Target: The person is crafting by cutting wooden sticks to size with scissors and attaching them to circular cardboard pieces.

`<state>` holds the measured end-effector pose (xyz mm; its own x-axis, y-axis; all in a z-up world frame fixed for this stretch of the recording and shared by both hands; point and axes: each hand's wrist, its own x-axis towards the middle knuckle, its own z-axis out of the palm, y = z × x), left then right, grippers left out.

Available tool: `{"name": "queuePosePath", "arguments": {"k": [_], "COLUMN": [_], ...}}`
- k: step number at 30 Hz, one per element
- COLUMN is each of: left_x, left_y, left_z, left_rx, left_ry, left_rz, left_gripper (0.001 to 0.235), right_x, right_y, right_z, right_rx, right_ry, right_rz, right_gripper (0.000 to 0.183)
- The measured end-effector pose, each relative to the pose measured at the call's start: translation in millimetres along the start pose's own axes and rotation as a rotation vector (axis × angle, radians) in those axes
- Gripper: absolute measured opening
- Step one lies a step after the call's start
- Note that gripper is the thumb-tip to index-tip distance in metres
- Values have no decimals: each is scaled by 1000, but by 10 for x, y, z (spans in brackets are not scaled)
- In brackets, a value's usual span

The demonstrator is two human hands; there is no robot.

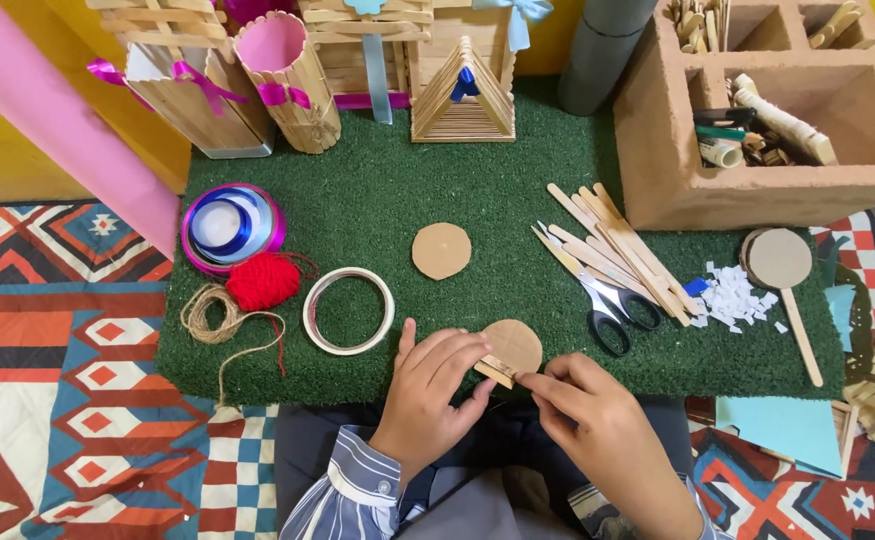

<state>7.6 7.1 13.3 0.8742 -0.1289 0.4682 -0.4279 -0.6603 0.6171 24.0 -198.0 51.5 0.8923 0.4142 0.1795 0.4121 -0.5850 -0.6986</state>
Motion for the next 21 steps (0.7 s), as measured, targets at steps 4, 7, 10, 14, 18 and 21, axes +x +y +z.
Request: {"name": "queuePosePath", "arguments": {"k": [4, 7, 10, 14, 18, 21], "left_x": [-13, -24, -27, -30, -42, -18], "left_y": [-19, -30, -33, -43, -45, -27], "left_z": [18, 25, 28, 37, 42, 22], "left_rx": [2, 12, 3, 9, 13, 9], "left_ry": [0, 2, 1, -2, -6, -6], "left_rz": [0, 4, 9, 16, 11, 17], "left_gripper": [37, 38, 38, 36, 43, 39], "right_x": [7, 6, 0, -5, 1, 20], "right_y": [11, 28, 51, 56, 12, -1], "right_z": [-22, -35, -44, -48, -59, -62], "right_rx": [0, 6, 5, 20, 88, 111], "right_ry": [-9, -29, -39, -17, -9, -19], "right_rz": [0, 4, -5, 77, 198, 202], "right_gripper": [30, 30, 31, 27, 30, 25]}}
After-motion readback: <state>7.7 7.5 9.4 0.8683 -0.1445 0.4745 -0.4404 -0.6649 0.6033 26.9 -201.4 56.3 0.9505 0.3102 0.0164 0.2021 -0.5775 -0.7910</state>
